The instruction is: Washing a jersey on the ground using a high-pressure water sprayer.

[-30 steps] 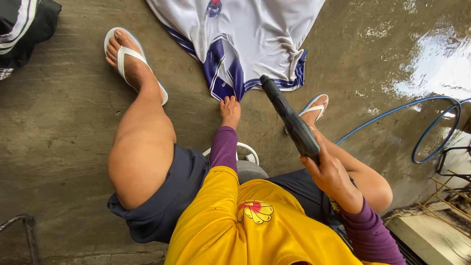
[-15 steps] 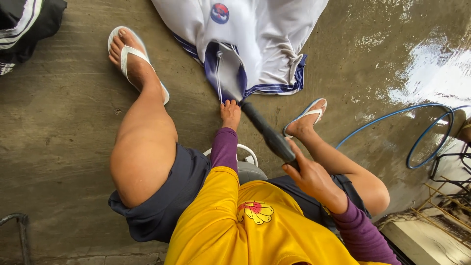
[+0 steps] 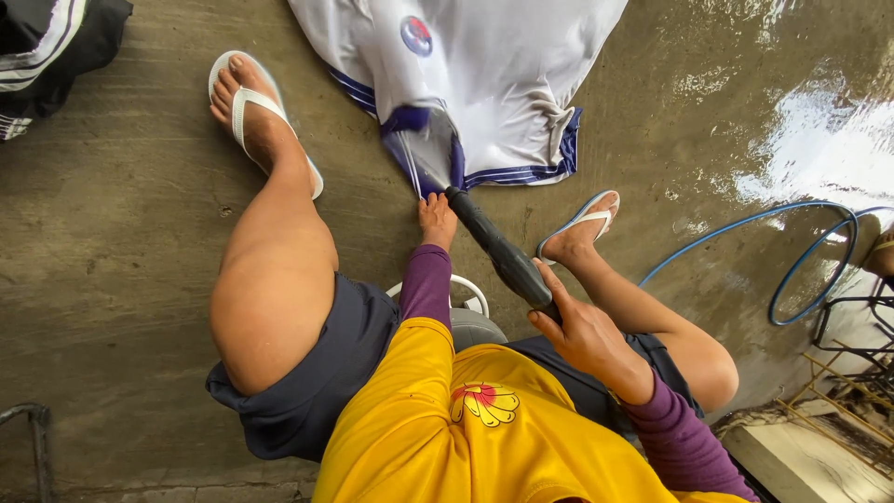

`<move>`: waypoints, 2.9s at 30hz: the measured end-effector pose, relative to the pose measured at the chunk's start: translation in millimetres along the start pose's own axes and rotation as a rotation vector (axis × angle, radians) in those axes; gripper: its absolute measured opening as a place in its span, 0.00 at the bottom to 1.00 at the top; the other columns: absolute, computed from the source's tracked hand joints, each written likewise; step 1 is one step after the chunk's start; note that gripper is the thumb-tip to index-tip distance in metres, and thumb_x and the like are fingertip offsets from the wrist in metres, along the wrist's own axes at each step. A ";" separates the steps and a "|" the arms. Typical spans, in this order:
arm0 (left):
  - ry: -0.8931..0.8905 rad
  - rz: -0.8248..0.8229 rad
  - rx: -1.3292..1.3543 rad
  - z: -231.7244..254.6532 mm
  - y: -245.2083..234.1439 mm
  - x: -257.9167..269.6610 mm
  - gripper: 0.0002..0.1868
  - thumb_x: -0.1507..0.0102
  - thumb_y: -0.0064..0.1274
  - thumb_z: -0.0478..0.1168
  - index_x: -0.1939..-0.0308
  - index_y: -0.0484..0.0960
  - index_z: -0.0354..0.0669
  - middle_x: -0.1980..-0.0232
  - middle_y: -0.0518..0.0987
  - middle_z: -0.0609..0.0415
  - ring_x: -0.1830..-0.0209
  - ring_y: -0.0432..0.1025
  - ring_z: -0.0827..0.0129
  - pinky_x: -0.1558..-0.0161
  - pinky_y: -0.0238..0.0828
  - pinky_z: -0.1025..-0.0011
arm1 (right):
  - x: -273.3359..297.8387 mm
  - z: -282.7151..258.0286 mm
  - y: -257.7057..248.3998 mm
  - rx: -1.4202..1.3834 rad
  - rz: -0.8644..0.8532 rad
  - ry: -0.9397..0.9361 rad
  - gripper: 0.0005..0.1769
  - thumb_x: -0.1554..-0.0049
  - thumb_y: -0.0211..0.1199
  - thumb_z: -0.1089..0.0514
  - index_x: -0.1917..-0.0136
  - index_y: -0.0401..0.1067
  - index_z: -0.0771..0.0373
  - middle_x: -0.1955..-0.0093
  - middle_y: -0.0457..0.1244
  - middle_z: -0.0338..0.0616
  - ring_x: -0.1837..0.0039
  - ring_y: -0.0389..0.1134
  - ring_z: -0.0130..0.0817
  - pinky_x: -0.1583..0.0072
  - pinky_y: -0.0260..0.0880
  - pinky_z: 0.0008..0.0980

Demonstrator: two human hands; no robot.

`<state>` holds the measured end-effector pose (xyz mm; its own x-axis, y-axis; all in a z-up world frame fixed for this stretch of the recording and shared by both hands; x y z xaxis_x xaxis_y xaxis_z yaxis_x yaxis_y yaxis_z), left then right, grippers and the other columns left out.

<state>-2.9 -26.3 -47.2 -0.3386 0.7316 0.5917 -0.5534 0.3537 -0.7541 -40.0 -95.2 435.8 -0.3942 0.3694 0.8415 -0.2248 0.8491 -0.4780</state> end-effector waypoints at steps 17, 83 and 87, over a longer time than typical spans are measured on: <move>0.030 -0.079 0.079 -5.1 0.3 -2.7 0.18 0.34 0.36 0.33 0.59 0.84 0.51 0.50 0.76 0.59 0.47 0.66 0.63 0.48 0.59 0.57 | -0.6 -25.8 -16.4 -0.100 0.111 -0.018 0.47 0.40 0.54 0.41 0.14 0.38 0.44 0.51 0.70 0.66 0.55 0.72 0.69 0.57 0.71 0.59; -0.112 0.754 0.264 -40.2 -122.8 -20.3 0.16 0.32 0.47 0.39 0.41 0.79 0.54 0.57 0.70 0.55 0.61 0.70 0.60 0.63 0.72 0.62 | -48.8 -72.4 -51.6 0.008 0.145 -0.013 0.48 0.40 0.52 0.34 0.14 0.36 0.42 0.46 0.66 0.71 0.48 0.70 0.75 0.50 0.71 0.68; -0.136 0.650 0.184 -31.2 -130.3 -9.7 0.17 0.31 0.41 0.37 0.39 0.76 0.49 0.56 0.72 0.56 0.56 0.69 0.62 0.52 0.69 0.62 | -55.0 -59.7 -47.7 0.037 0.091 0.016 0.46 0.39 0.52 0.36 0.15 0.36 0.42 0.46 0.67 0.73 0.47 0.70 0.76 0.46 0.72 0.69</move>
<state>96.2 -61.3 36.5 -0.7313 0.6779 0.0750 -0.3215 -0.2457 -0.9145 45.6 -133.5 427.3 -0.4000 0.4508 0.7980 -0.2215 0.7974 -0.5614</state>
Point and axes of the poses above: each hand's wrist, its own x-axis away from the middle knuckle, its own y-axis out of the palm, z = x × y, the point moved 5 cm from there along -x, towards the middle knuckle
